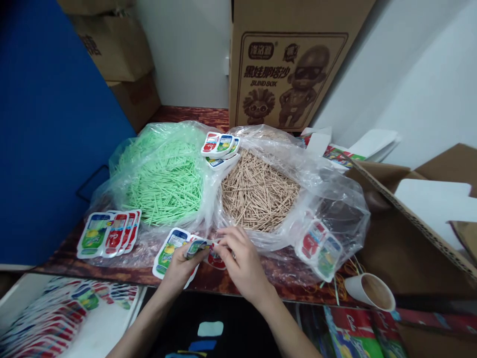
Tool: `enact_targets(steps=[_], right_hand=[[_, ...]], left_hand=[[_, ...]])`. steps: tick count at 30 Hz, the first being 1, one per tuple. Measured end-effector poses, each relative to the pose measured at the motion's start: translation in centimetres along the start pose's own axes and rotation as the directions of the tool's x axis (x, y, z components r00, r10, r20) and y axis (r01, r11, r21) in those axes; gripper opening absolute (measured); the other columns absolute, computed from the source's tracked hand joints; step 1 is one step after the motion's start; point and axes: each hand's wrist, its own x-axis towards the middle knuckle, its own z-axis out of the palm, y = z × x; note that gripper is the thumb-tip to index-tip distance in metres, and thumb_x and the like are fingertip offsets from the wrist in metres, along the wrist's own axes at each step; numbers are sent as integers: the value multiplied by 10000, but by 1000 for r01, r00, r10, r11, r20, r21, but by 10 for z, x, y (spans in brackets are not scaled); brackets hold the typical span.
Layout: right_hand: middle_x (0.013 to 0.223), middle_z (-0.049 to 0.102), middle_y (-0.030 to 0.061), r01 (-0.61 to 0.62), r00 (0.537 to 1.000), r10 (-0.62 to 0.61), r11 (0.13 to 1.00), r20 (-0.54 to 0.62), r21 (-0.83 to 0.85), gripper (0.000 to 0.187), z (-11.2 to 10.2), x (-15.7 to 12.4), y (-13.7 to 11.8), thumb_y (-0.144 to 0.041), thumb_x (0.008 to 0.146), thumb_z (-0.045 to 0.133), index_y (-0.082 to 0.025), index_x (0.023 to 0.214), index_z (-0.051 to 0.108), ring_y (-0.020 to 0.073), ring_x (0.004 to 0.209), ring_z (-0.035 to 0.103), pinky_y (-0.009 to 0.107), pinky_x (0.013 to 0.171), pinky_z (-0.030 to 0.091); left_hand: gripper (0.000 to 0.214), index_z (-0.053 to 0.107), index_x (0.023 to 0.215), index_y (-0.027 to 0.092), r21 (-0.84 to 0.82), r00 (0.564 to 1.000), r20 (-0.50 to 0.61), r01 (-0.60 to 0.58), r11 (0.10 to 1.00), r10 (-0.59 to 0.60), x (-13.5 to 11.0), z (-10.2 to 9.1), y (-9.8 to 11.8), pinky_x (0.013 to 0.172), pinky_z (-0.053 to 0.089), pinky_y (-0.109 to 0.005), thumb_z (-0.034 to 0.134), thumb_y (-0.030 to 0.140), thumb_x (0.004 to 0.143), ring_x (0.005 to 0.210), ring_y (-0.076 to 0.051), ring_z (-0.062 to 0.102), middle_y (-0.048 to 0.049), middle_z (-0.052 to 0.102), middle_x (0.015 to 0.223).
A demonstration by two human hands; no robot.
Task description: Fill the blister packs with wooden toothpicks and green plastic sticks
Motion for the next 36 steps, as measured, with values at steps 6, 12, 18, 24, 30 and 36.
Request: enact_targets(steps=[6, 12, 18, 24, 30, 36], right_hand=[[1091, 640, 85, 5, 996, -7, 1000, 87, 17, 176, 3, 3, -7, -282, 936, 506, -230, 862, 657, 248, 1073, 562, 412, 940, 429], [1243, 614, 54, -159, 987, 148, 964, 68, 213, 317, 7, -4, -1, -346, 919, 532, -303, 1230, 576, 238, 1127, 575, 375, 975, 451], [1041, 705, 57, -340, 934, 295, 909, 201, 242, 262, 22, 0, 16, -436, 915, 512, -247, 1022, 659, 245, 1019, 637, 345, 902, 493], [1043, 697, 41, -261, 915, 192, 953, 356, 155, 243, 48, 4, 12, -369, 949, 459, -248, 1011, 661, 219, 964, 640, 323, 864, 472], [953, 692, 38, -188, 903, 131, 977, 410, 101, 230, 65, 4, 10, -311, 954, 447, -242, 924, 665, 211, 899, 639, 314, 820, 465], [946, 698, 42, -157, 897, 102, 983, 429, 95, 232, 72, 12, 10, -284, 957, 440, -240, 936, 667, 209, 886, 639, 316, 816, 464]], left_hand=[[178, 740, 804, 160, -65, 1000, -25, 11, 998, -13, -8, -1, 5, 758, 489, -288, 715, 331, 760, 750, -179, 629, -18, 724, 793], [259, 717, 792, 146, -145, 984, -150, 71, 987, -93, -5, -35, 2, 679, 511, -277, 792, 355, 658, 664, -157, 632, -17, 717, 756], [420, 685, 809, 138, -60, 829, -560, -43, 997, 2, -13, -153, 23, 647, 517, -250, 869, 361, 504, 647, -147, 637, -11, 713, 726], [524, 679, 874, 135, 358, 680, -719, 191, 914, 140, 1, -254, 27, 687, 534, -360, 740, 558, 572, 709, -226, 645, -45, 703, 766], [482, 640, 1107, 110, 602, 491, -783, 442, 666, 382, 22, -258, -3, 993, 359, -506, 618, 436, 753, 1174, -376, 482, -202, 603, 1171], [564, 512, 1301, 63, 701, 513, -713, 512, 496, 478, 29, -232, -24, 962, 394, -465, 460, 437, 883, 1120, -353, 535, -233, 591, 1211]])
